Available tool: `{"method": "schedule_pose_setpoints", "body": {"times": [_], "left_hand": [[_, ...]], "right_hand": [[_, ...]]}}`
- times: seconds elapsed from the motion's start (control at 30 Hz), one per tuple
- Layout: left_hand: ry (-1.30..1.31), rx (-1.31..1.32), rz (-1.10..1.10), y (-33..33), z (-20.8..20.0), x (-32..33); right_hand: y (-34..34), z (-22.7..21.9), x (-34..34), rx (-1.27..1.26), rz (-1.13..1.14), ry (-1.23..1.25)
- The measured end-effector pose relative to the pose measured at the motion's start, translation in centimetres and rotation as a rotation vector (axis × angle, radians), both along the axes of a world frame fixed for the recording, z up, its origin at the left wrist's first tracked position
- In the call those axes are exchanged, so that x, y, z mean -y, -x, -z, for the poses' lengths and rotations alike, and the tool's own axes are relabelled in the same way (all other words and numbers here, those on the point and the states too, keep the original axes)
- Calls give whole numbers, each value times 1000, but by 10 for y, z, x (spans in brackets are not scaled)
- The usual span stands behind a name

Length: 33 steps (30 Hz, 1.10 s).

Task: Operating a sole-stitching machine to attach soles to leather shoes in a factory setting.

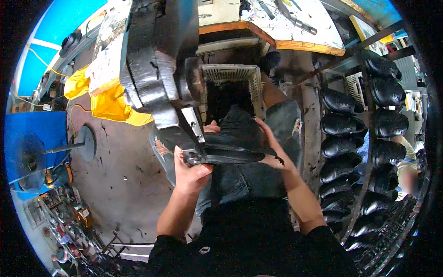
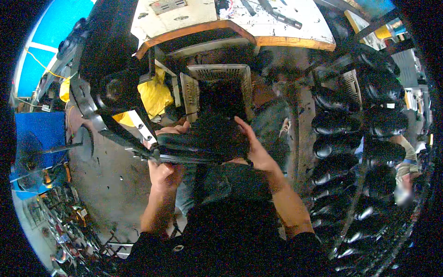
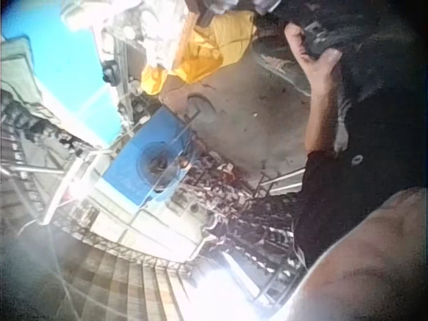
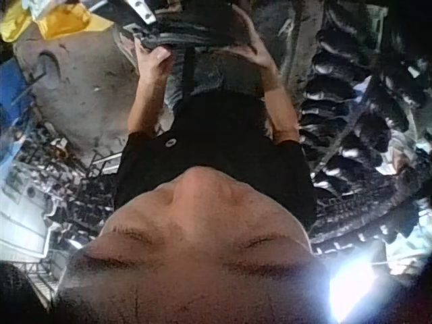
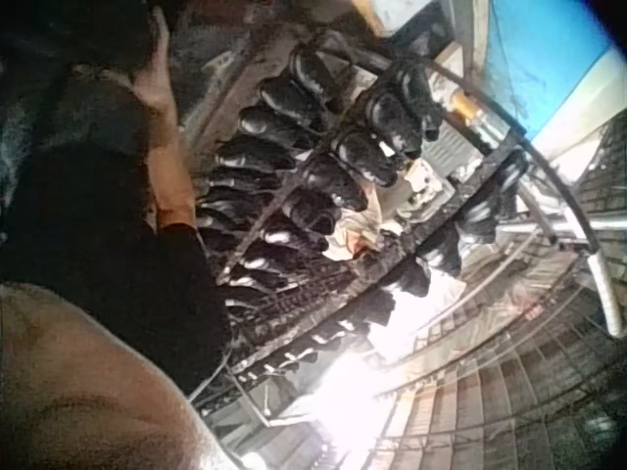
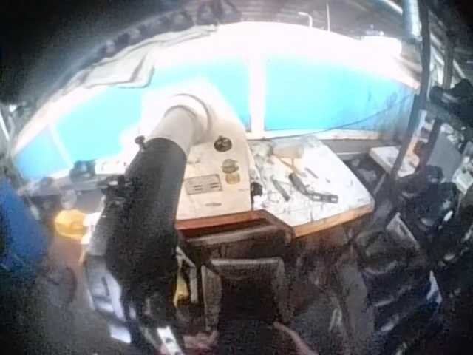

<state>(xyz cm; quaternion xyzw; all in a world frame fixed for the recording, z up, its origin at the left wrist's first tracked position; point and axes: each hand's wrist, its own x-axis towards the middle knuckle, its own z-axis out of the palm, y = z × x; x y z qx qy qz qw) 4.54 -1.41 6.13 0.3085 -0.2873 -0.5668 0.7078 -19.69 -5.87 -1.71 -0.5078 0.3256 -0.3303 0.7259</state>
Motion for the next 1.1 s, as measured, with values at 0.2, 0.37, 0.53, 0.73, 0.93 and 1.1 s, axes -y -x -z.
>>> {"method": "schedule_pose_setpoints", "body": {"times": [0.2, 0.37, 0.53, 0.73, 0.93, 1.1], "left_hand": [[-33, -124, 31, 8, -8, -1], [-102, -132, -14, 6, -14, -8], [-163, -185, -57, -1, -4, -21], [-282, -393, -81, -4, 25, -32], [-391, -572, -84, -3, 51, -39], [-509, -706, -201, -30, 74, -57]], "right_hand": [[67, -21, 26, -221, 71, 275], [95, -85, 49, -457, 188, 552], [91, -143, 64, -580, 290, 678], [67, -185, 66, -527, 238, 898], [41, -201, 59, -413, 227, 844], [11, -187, 50, -327, 203, 780]]}}
